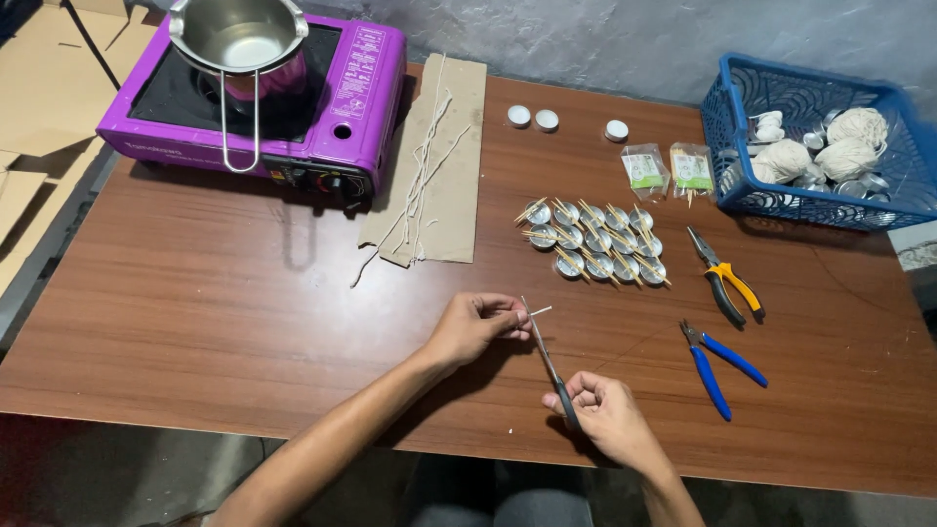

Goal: The person assembles small craft items by wrapping white string around wooden sticks and securing them with pliers. They cut string segments with scissors, wrap them around sticks, and use pliers to tighten the string. The process is repeated for multiple items.

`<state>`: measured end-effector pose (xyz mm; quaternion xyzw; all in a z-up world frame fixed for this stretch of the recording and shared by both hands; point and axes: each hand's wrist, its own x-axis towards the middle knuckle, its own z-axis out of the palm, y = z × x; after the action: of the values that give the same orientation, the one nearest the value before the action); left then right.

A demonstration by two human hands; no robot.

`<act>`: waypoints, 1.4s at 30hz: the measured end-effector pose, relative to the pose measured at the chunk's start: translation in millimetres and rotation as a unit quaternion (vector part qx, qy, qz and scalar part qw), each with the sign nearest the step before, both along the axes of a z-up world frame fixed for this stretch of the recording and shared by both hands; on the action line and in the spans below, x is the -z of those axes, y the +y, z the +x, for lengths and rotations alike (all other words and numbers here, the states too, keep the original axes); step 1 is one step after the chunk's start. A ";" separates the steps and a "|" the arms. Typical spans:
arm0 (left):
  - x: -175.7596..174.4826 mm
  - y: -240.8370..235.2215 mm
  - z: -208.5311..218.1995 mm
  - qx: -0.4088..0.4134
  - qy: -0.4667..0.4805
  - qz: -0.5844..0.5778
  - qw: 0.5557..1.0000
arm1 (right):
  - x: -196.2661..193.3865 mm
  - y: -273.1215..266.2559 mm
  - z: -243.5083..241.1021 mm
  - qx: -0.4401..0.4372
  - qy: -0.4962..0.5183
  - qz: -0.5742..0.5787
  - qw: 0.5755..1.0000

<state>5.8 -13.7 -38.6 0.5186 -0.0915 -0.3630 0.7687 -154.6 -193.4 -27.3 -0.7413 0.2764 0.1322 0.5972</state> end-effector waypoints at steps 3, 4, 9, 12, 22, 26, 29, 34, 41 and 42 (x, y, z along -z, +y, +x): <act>6.4 -1.9 -0.1 0.006 -0.008 -0.006 1.000 | 1.5 -0.5 -0.7 -0.006 -0.013 -0.003 1.000; 10.7 -3.4 0.1 -0.001 -0.004 -0.005 1.000 | 2.0 -1.0 -0.5 -0.016 -0.014 -0.015 1.000; 5.6 -7.4 -3.8 -0.012 -0.004 0.007 1.000 | 4.7 -5.1 1.6 -0.040 -0.011 -0.019 0.999; -8.3 -10.2 -8.1 -0.044 0.001 0.068 0.997 | 3.4 -5.4 5.0 -0.057 -0.018 -0.047 0.997; 3.6 -19.3 -2.7 -0.104 -0.011 0.142 0.984 | -19.7 3.5 18.7 -0.074 0.007 -0.032 0.997; -1.9 -18.5 -3.3 -0.104 -0.011 0.156 0.982 | -18.6 1.9 18.4 -0.079 0.009 0.006 0.997; 6.2 -21.0 -1.2 -0.112 -0.002 0.144 0.983 | -17.3 5.0 19.2 -0.074 -0.003 0.015 0.997; 26.6 -26.5 1.9 -0.100 -0.098 0.198 0.970 | 9.1 1.4 17.6 -0.035 -0.046 0.068 0.996; 28.2 -26.5 2.6 -0.091 -0.107 0.199 0.970 | 9.9 1.6 15.8 -0.034 -0.052 0.080 0.995; 25.5 -25.3 2.1 -0.091 -0.108 0.198 0.970 | 8.4 2.4 16.7 -0.034 -0.053 0.079 0.995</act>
<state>7.9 -39.0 -64.1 0.7029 -0.0523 -0.2446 0.6659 -137.8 -191.0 -35.7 -0.7068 0.2075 0.1344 0.6628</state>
